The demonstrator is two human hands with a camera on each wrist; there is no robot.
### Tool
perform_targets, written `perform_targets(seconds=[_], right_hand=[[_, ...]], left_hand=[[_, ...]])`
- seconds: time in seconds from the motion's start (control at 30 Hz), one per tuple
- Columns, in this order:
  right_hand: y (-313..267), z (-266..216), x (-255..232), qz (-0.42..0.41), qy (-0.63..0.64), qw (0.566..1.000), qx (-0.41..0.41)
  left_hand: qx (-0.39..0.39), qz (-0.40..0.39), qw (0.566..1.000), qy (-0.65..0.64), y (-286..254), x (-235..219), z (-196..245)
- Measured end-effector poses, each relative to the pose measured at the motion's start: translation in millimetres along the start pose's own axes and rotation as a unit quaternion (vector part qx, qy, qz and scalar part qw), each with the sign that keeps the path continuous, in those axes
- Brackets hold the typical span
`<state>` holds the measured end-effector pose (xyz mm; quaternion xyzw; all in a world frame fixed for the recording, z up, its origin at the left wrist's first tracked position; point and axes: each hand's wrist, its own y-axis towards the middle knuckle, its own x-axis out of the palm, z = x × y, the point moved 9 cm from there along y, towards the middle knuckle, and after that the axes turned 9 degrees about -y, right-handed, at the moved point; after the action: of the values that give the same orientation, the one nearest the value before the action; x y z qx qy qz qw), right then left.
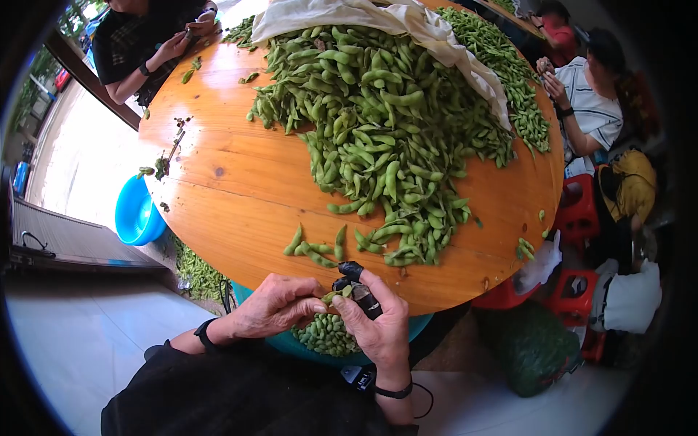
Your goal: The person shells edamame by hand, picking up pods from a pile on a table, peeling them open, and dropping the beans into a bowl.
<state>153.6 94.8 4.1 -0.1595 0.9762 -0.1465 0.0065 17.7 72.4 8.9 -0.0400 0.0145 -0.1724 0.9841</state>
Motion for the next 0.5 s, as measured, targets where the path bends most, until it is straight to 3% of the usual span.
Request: perform_targets(seconds=[0.3, 0.37, 0.5], right_hand=[[-6, 4, 2, -0.002, 0.062, 0.998, 0.008], [-11, 7, -5, 0.045, 0.010, 0.999, 0.014], [-20, -6, 3, 0.000, -0.117, 0.991, -0.071]], left_hand=[[-0.048, 0.033, 0.993, -0.102, 0, 1, -10], [-0.063, 0.056, 0.971, -0.224, -1, 1, -20], [-0.067, 0.046, 0.961, -0.265, 2, 3, -18]])
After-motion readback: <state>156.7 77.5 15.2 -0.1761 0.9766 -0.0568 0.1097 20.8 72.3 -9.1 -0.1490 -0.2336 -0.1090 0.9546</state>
